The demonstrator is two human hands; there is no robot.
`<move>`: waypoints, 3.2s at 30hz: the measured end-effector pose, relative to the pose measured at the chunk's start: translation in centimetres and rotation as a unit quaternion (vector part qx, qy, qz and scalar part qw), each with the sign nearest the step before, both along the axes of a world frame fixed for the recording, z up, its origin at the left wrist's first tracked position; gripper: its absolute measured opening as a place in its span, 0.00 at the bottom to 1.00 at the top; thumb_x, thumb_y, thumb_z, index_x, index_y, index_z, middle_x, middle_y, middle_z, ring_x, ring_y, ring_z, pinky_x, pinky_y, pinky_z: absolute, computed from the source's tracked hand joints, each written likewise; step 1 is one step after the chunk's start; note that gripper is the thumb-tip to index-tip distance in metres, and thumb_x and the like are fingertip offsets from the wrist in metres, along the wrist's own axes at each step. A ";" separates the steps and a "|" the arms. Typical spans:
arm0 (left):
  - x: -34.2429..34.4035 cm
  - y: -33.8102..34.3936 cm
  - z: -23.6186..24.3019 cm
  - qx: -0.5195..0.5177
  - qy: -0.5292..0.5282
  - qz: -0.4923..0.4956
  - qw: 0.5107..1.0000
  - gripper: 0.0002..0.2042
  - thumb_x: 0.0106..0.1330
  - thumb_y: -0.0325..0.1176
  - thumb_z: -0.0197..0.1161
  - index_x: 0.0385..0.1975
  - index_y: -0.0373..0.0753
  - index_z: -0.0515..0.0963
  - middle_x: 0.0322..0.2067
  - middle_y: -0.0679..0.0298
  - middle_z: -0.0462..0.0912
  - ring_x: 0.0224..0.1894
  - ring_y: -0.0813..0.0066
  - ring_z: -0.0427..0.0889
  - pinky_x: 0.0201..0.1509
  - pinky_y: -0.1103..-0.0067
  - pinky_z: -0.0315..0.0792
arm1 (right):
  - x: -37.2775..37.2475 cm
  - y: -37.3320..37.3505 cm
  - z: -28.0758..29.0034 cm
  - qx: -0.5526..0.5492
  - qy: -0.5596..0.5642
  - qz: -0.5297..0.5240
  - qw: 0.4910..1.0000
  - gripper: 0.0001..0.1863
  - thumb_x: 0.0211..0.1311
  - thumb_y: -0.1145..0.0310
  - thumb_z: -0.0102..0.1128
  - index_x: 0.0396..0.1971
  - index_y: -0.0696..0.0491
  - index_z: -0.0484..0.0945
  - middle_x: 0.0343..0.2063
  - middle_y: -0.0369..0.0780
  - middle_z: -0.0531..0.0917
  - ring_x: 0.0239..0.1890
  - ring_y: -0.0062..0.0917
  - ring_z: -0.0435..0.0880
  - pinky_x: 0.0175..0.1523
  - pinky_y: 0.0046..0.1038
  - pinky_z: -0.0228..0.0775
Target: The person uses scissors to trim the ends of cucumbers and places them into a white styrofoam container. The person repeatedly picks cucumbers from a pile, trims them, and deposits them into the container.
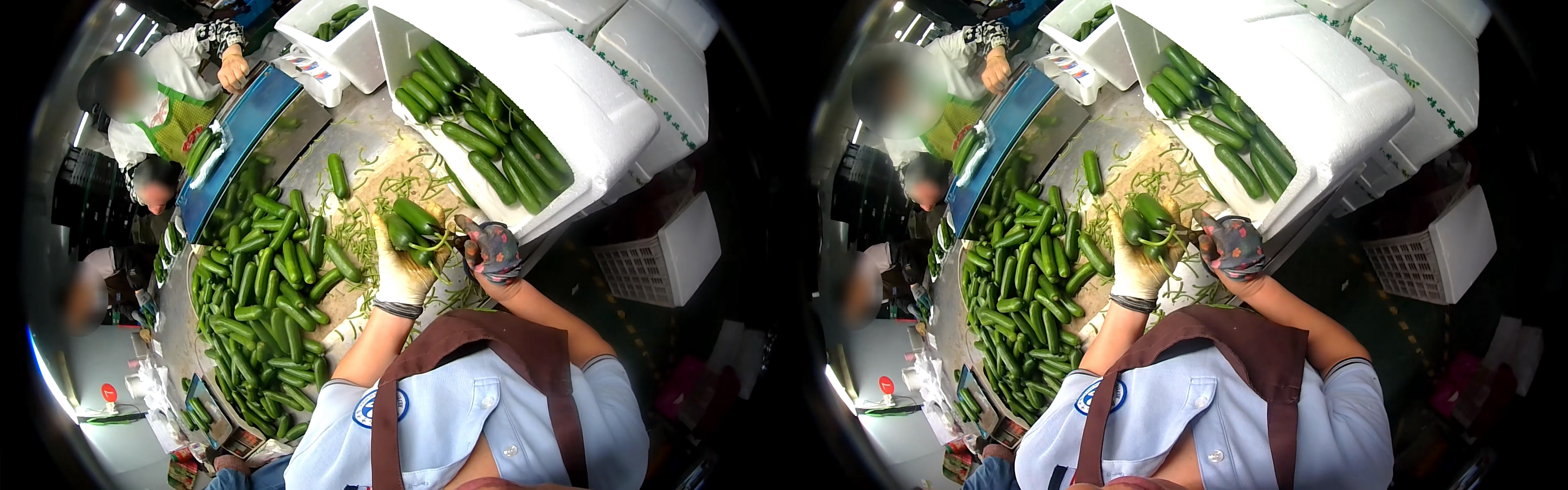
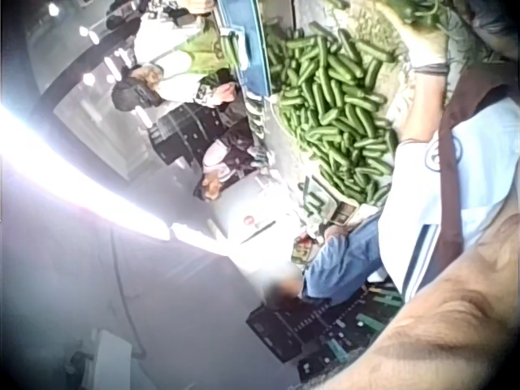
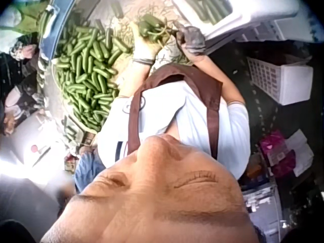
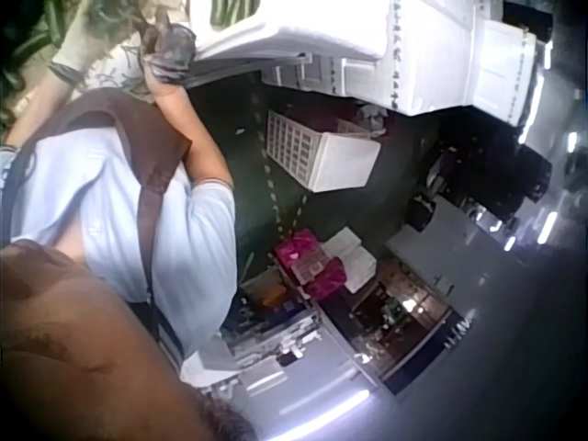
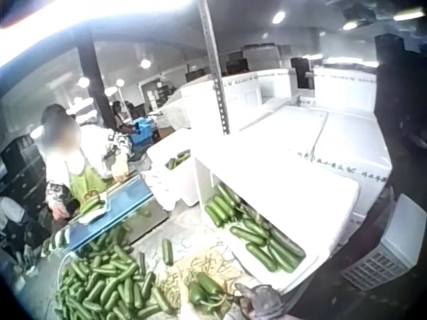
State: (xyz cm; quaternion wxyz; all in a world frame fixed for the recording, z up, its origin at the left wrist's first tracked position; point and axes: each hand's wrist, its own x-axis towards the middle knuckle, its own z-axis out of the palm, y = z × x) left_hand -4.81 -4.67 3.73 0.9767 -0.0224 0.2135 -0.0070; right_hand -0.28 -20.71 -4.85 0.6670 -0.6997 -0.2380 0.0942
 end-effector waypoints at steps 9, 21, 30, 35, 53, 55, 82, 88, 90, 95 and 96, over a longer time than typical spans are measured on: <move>0.3 0.2 0.2 0.053 0.074 0.017 0.996 0.34 0.47 0.63 0.59 0.47 0.42 0.67 0.46 0.54 0.73 0.46 0.59 0.73 0.50 0.64 0.69 | 0.2 -1.0 1.0 -0.019 -0.053 0.090 0.994 0.22 0.54 0.76 0.53 0.51 0.55 0.66 0.44 0.35 0.73 0.39 0.19 0.73 0.39 0.18 0.63; 0.3 0.3 -1.5 0.070 0.072 -0.023 0.995 0.35 0.49 0.64 0.58 0.48 0.41 0.67 0.45 0.54 0.73 0.48 0.59 0.72 0.50 0.62 0.67 | 1.1 -1.1 2.4 -0.124 -0.280 0.077 0.949 0.24 0.50 0.78 0.54 0.51 0.54 0.65 0.43 0.36 0.74 0.36 0.23 0.77 0.35 0.25 0.69; 1.2 0.7 0.7 0.054 0.104 0.086 0.989 0.33 0.51 0.59 0.60 0.48 0.39 0.64 0.45 0.52 0.71 0.46 0.56 0.72 0.52 0.59 0.67 | -0.2 -1.6 -1.4 0.247 0.233 0.211 0.917 0.29 0.53 0.70 0.53 0.57 0.50 0.59 0.45 0.33 0.74 0.40 0.19 0.73 0.42 0.20 0.63; 1.2 0.0 0.3 0.008 0.096 0.064 0.993 0.31 0.51 0.58 0.60 0.47 0.41 0.66 0.45 0.54 0.71 0.48 0.56 0.71 0.54 0.58 0.65 | -0.2 -1.3 0.5 0.208 0.292 0.190 0.914 0.29 0.52 0.67 0.57 0.56 0.48 0.61 0.42 0.29 0.74 0.39 0.16 0.72 0.43 0.19 0.62; -14.6 29.9 2.4 0.243 -0.080 0.544 0.799 0.40 0.61 0.56 0.47 0.61 0.28 0.45 0.60 0.46 0.56 0.60 0.57 0.62 0.58 0.62 0.64 | -1.7 -1.7 1.1 -0.317 -0.008 0.121 0.941 0.21 0.55 0.51 0.55 0.39 0.53 0.75 0.26 0.41 0.80 0.35 0.35 0.79 0.41 0.36 0.68; -7.5 28.0 2.4 0.468 -0.090 0.407 0.779 0.28 0.62 0.39 0.53 0.60 0.34 0.55 0.56 0.50 0.64 0.55 0.61 0.68 0.56 0.66 0.66 | -1.7 -2.0 -0.1 -0.346 0.009 0.124 0.930 0.22 0.54 0.48 0.53 0.35 0.53 0.77 0.28 0.39 0.80 0.36 0.33 0.78 0.47 0.37 0.65; 16.9 -1.5 -0.9 0.907 -0.349 -0.207 -0.115 0.21 0.42 0.37 0.63 0.39 0.40 0.71 0.35 0.55 0.74 0.42 0.59 0.73 0.48 0.69 0.66 | -2.5 -4.4 -0.7 -0.231 -0.090 0.041 0.968 0.16 0.53 0.55 0.56 0.34 0.51 0.70 0.16 0.37 0.73 0.20 0.29 0.76 0.25 0.30 0.66; 11.9 1.5 0.0 0.939 -0.182 -0.238 0.168 0.26 0.44 0.35 0.62 0.48 0.39 0.68 0.36 0.53 0.75 0.42 0.57 0.75 0.46 0.71 0.70 | -2.1 -4.4 2.1 -0.226 0.016 0.077 0.971 0.15 0.52 0.58 0.56 0.34 0.50 0.68 0.17 0.39 0.74 0.24 0.33 0.77 0.27 0.33 0.66; 9.2 2.7 0.4 0.944 -0.128 -0.184 0.243 0.26 0.43 0.33 0.62 0.48 0.39 0.67 0.36 0.51 0.76 0.40 0.54 0.76 0.45 0.70 0.70 | -2.0 -4.0 2.0 -0.249 0.066 0.081 0.963 0.15 0.50 0.57 0.58 0.29 0.52 0.68 0.18 0.41 0.74 0.26 0.33 0.77 0.29 0.33 0.65; 3.9 4.3 0.9 0.949 -0.067 -0.175 0.254 0.26 0.43 0.31 0.61 0.47 0.42 0.68 0.35 0.51 0.77 0.40 0.55 0.76 0.44 0.69 0.70 | -1.3 -2.9 3.7 -0.184 0.093 0.074 0.976 0.15 0.46 0.66 0.63 0.21 0.52 0.63 0.14 0.33 0.64 0.19 0.20 0.67 0.26 0.25 0.60; 3.2 3.9 1.6 0.951 -0.074 -0.178 0.242 0.27 0.44 0.31 0.61 0.49 0.43 0.67 0.34 0.52 0.77 0.39 0.55 0.76 0.44 0.68 0.70 | -1.3 -2.8 2.8 -0.167 0.062 0.073 0.981 0.15 0.46 0.66 0.64 0.21 0.52 0.63 0.14 0.33 0.65 0.19 0.18 0.66 0.25 0.24 0.59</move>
